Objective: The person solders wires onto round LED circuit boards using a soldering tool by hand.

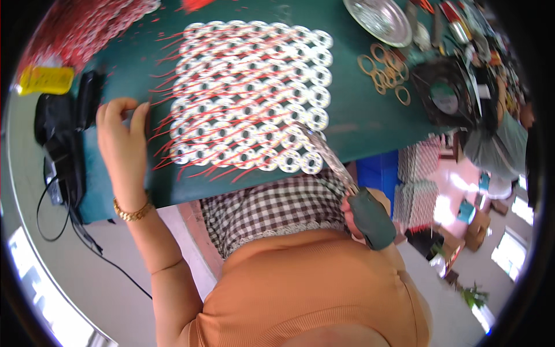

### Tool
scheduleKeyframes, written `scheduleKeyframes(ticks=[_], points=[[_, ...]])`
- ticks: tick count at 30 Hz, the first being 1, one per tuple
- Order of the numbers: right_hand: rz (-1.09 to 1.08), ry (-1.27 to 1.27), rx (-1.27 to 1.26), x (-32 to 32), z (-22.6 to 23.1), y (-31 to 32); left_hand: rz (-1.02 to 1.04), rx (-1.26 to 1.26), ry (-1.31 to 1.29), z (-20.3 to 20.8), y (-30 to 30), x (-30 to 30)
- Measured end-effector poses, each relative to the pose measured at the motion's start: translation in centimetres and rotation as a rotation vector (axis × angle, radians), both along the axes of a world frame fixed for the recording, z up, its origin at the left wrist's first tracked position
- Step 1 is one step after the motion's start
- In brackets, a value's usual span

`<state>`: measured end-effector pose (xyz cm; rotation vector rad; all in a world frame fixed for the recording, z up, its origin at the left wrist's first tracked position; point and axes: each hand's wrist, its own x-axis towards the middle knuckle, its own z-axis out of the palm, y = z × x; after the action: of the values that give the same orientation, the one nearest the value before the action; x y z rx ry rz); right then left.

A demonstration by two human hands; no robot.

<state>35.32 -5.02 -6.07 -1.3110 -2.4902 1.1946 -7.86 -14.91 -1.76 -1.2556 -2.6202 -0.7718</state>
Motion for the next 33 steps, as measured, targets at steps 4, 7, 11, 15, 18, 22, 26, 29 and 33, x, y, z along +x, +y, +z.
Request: scheduleKeyframes(ticks=[4, 7, 11, 15, 18, 22, 26, 29, 33], points=[[-0.047, 0.173, -0.044, -1.9, 1.5, 0.5, 0.015, -0.125, -0.102, -0.5, -1.3, -1.3], [0.035, 0.134, -0.029, -2.2, 1.4, 0.6, 0.005, -0.167, -0.086, -0.9, -0.8, -1.5], [0.081, 0.307, 0.261, -1.6, -0.8, -0.1, 0.045, -0.198, -0.053, -0.5, 0.2, 0.1], [0.025, 0.336, 0.182, -1.6, -1.9, -0.4, -0.018, -0.176, 0.042, -0.8, 0.7, 1.1], [0.036, 0.278, 0.167, -2.2, 0.1, -0.1, -0.036, -0.243, 0.172, -1.2, 0.1, 0.0], [-0.093, 0.072, -0.285, -1.1, 0.3, -0.4, 0.1, 0.174, -0.212, 0.4, -1.1, 1.2], [0.084, 0.23, 0.108, -1.4, 2.3, 0.8, -0.193, 0.316, -0.367, 3.1, 1.6, 11.3], [0.179, 0.08, -0.156, -1.9, 3.4, 1.4, -0.771, 0.182, -0.455, 2.3, 2.0, 13.7], [0.078, 0.356, -0.061, 0.1, 1.5, 0.6, -0.81, 0.021, -0.447, -0.1, 3.2, 14.8]])
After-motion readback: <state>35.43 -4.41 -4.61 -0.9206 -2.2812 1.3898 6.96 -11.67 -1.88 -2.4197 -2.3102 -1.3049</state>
